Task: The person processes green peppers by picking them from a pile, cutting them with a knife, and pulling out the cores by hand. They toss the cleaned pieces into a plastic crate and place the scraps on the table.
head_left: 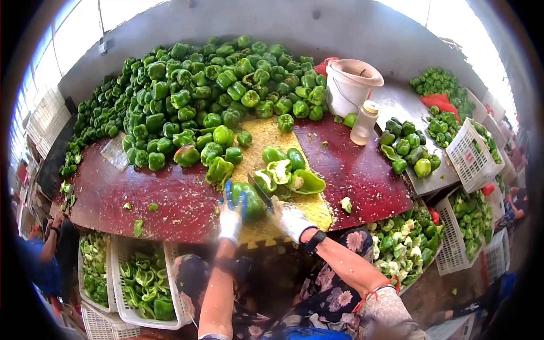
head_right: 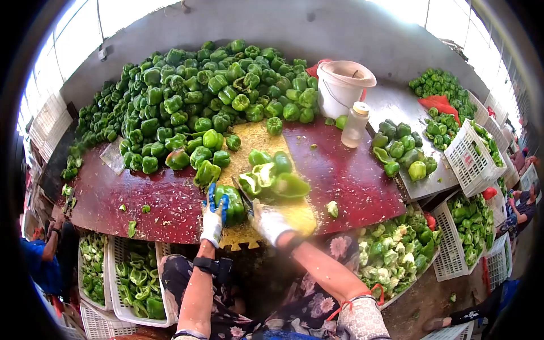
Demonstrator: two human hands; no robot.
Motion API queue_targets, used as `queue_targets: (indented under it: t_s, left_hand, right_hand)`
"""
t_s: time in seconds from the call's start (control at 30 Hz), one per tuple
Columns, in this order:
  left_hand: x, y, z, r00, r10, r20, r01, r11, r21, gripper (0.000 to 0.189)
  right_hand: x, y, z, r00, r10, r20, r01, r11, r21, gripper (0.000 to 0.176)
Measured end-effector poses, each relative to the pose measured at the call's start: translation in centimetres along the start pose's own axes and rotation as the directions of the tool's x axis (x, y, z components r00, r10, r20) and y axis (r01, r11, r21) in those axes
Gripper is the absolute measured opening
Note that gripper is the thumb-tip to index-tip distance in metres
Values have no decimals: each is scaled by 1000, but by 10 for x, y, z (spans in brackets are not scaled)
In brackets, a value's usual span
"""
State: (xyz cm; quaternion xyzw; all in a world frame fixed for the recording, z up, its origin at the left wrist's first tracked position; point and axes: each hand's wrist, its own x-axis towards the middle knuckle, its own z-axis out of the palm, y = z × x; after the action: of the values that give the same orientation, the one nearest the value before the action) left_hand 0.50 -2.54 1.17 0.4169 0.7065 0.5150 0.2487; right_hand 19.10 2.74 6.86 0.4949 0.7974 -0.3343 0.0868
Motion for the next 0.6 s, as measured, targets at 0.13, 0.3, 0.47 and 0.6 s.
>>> queue_targets:
  t_s: [0.13, 0.3, 0.47, 0.6]
  left_hand:
    - [-10, 8, -3, 994, -59, -93, 66, 995, 79, 61]
    - [-11, -9, 13, 935, 277, -221, -210, 935, 285, 47]
    - [-8, -10, 14, 973, 102, -208, -50, 969, 241, 47]
    - [-8, -46, 13, 827, 547, 126, -260, 173, 950, 44]
  right_hand:
    - [10, 1, 5, 993, -120, 5, 120, 993, -17, 51]
    - [-26, -24, -27, 976, -197, -92, 180, 970, -165, 53]
    - [-29, -12, 14, 700, -510, -500, 408, 860, -306, 46]
    - [-9, -7, 46, 863, -432, -260, 365, 891, -269, 43]
